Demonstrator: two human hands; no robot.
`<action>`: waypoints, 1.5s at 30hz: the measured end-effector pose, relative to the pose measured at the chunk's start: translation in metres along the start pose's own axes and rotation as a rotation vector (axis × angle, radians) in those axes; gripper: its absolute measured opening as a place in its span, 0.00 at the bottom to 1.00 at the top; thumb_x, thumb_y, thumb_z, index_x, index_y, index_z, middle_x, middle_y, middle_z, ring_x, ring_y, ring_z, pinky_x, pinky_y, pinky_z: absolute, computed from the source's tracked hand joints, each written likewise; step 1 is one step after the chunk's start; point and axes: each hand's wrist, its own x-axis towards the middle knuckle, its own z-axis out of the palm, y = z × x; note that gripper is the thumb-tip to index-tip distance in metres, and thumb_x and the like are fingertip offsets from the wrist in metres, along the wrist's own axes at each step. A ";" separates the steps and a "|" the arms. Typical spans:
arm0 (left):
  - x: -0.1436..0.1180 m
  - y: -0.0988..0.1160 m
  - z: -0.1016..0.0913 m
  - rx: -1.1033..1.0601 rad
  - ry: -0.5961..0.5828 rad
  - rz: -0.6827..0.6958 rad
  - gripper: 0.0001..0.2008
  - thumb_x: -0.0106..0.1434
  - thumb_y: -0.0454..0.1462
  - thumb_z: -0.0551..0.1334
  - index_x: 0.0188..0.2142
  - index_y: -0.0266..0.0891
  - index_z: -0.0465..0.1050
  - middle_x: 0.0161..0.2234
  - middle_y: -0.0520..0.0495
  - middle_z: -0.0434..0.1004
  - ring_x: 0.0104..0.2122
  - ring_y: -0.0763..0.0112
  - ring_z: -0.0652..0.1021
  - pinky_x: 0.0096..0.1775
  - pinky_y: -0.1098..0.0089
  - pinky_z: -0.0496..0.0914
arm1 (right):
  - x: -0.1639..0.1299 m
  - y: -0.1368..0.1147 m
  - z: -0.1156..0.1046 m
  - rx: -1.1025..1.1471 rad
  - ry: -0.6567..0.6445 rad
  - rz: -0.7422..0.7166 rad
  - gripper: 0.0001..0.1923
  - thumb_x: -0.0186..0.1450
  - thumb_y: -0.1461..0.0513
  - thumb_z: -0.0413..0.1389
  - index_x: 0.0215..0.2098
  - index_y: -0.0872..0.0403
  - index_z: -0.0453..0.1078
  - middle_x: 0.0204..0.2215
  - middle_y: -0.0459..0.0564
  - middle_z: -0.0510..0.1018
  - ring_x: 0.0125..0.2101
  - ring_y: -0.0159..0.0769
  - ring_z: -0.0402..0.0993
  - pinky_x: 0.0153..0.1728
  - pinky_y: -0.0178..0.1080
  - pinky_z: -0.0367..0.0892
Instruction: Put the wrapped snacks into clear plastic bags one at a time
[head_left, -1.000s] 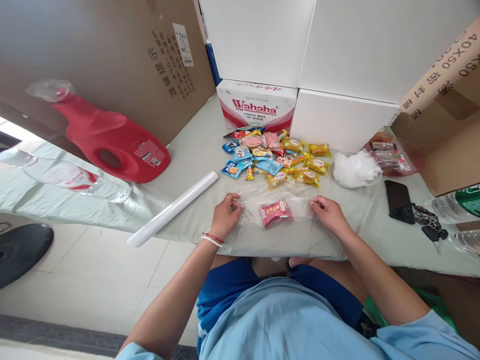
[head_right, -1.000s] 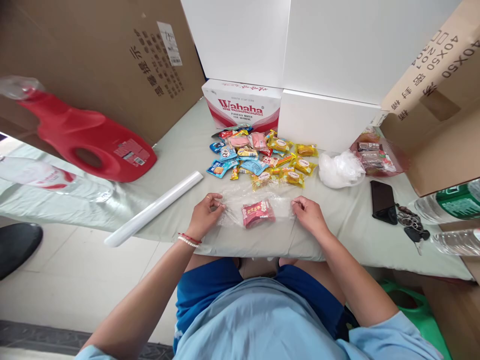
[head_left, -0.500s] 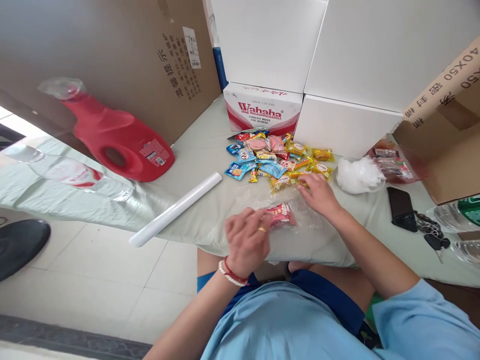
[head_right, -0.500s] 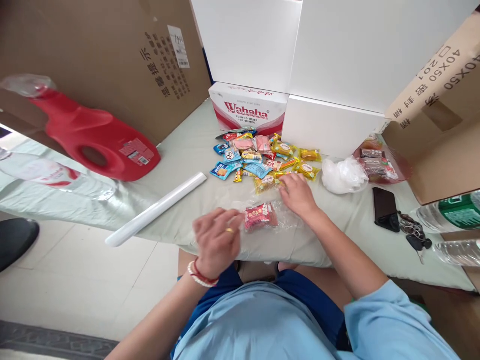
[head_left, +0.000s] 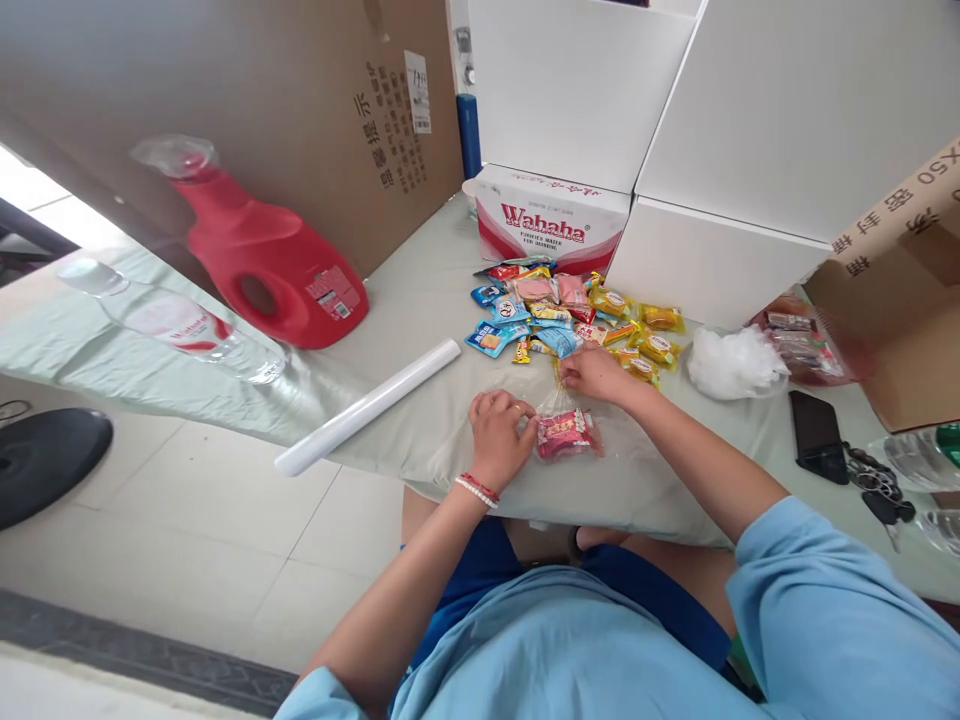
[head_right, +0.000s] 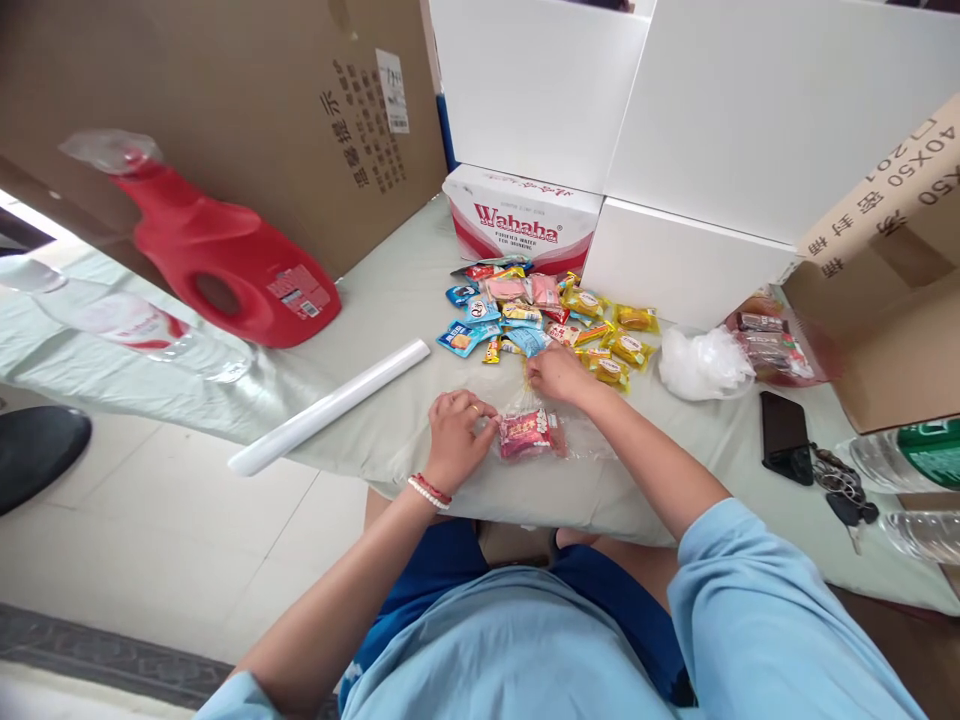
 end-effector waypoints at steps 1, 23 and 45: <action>0.002 0.000 0.001 -0.012 0.032 -0.018 0.07 0.66 0.40 0.63 0.36 0.45 0.81 0.42 0.44 0.78 0.55 0.52 0.72 0.66 0.44 0.54 | 0.001 0.000 -0.001 0.009 0.000 -0.006 0.07 0.66 0.66 0.59 0.37 0.53 0.80 0.34 0.53 0.81 0.41 0.44 0.73 0.50 0.43 0.62; 0.029 -0.008 0.021 -0.085 -0.091 -0.336 0.16 0.60 0.38 0.66 0.48 0.43 0.72 0.36 0.46 0.80 0.42 0.55 0.79 0.49 0.58 0.66 | -0.039 -0.021 0.005 0.309 0.172 -0.083 0.14 0.67 0.67 0.53 0.44 0.55 0.80 0.34 0.50 0.75 0.33 0.36 0.71 0.37 0.36 0.64; -0.009 -0.011 -0.027 -0.164 -0.184 -0.309 0.12 0.54 0.40 0.69 0.37 0.41 0.73 0.35 0.46 0.79 0.36 0.60 0.78 0.39 0.65 0.71 | -0.114 -0.067 0.055 0.298 0.048 -0.188 0.26 0.73 0.67 0.49 0.63 0.40 0.73 0.51 0.53 0.77 0.48 0.45 0.74 0.50 0.43 0.68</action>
